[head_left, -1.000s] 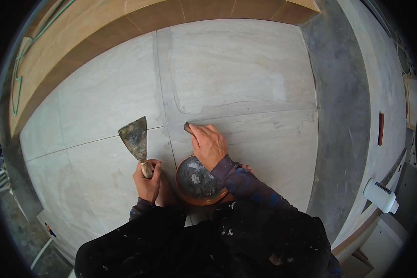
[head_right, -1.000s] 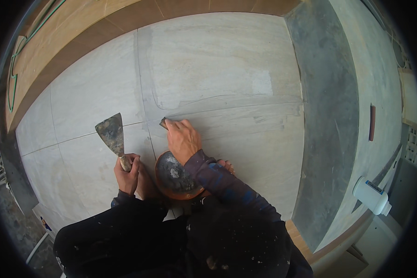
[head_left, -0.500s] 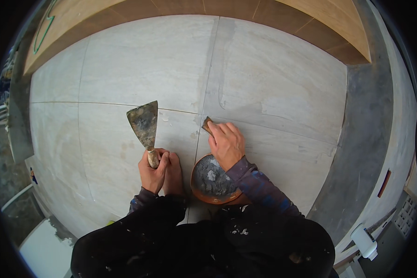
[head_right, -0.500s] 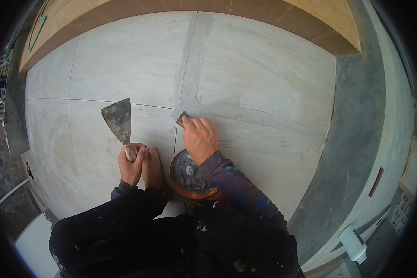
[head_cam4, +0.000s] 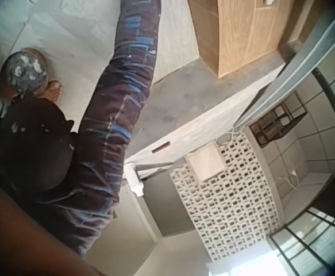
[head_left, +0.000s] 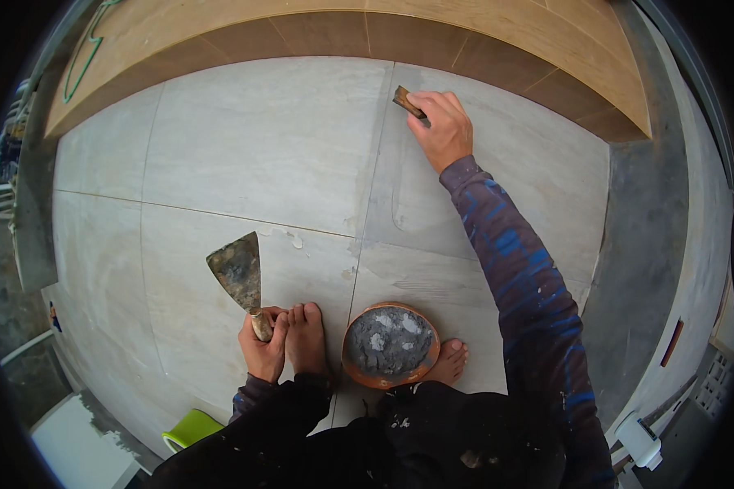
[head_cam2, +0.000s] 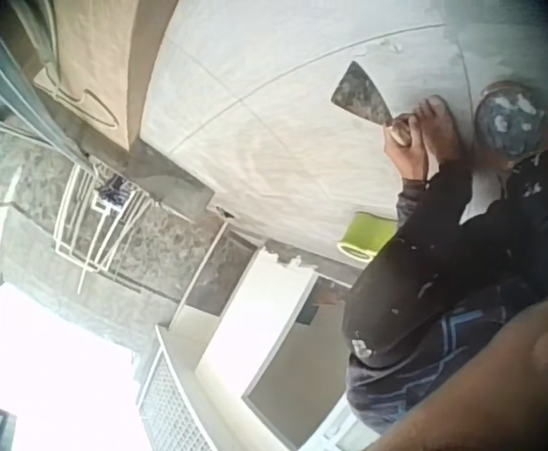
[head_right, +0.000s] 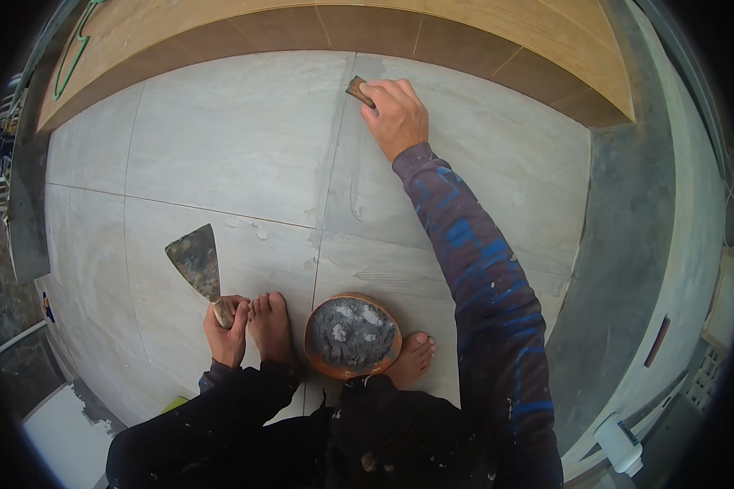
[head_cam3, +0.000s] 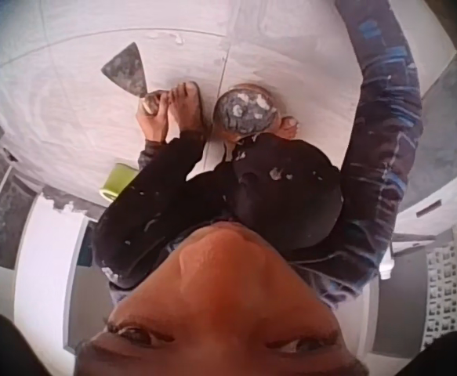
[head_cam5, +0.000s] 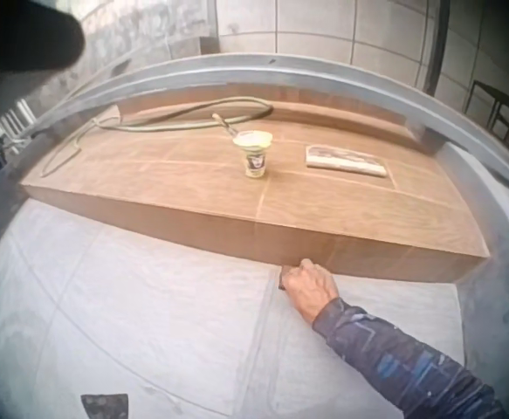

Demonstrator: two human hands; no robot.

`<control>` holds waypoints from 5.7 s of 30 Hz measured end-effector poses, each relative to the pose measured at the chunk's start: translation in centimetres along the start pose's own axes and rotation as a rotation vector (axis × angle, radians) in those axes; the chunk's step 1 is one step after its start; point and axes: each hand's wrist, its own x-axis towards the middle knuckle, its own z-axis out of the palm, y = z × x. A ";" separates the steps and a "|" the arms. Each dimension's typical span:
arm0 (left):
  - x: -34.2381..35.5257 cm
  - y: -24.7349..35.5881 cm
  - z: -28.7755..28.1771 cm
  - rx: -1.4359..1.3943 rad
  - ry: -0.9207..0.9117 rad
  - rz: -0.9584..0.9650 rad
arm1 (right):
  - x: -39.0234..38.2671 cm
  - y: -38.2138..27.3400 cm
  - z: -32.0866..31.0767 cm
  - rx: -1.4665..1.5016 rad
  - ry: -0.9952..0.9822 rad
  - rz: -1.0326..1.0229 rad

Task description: The person applies grout between floor tiles by scooping mixture from a container with a small scraper, spreading it along the seams, and smoothing the joints with the tool and their fingers.

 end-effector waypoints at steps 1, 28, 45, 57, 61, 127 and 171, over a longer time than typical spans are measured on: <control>0.2 0.3 -0.1 0.020 0.007 -0.005 | 0.9 0.9 1.0 -0.043 -0.023 -0.084; 5.5 0.6 -1.4 0.032 0.073 -0.108 | 5.5 3.6 3.0 0.033 -0.304 0.195; 2.6 1.9 5.7 0.061 -0.305 0.011 | -12.7 -3.1 -13.1 1.129 -0.239 1.211; -0.5 1.9 8.5 0.031 -0.664 0.030 | -26.7 -10.3 -23.4 1.137 -0.305 1.269; -1.3 2.5 11.0 0.134 -0.776 0.222 | -30.8 -11.5 -26.3 1.167 -0.250 1.402; 6.8 27.0 49.4 0.569 -0.993 1.464 | -27.6 -6.4 -41.9 0.598 0.851 1.605; -3.7 24.3 53.7 0.546 -1.482 0.968 | -37.3 1.0 -46.0 0.718 0.808 1.504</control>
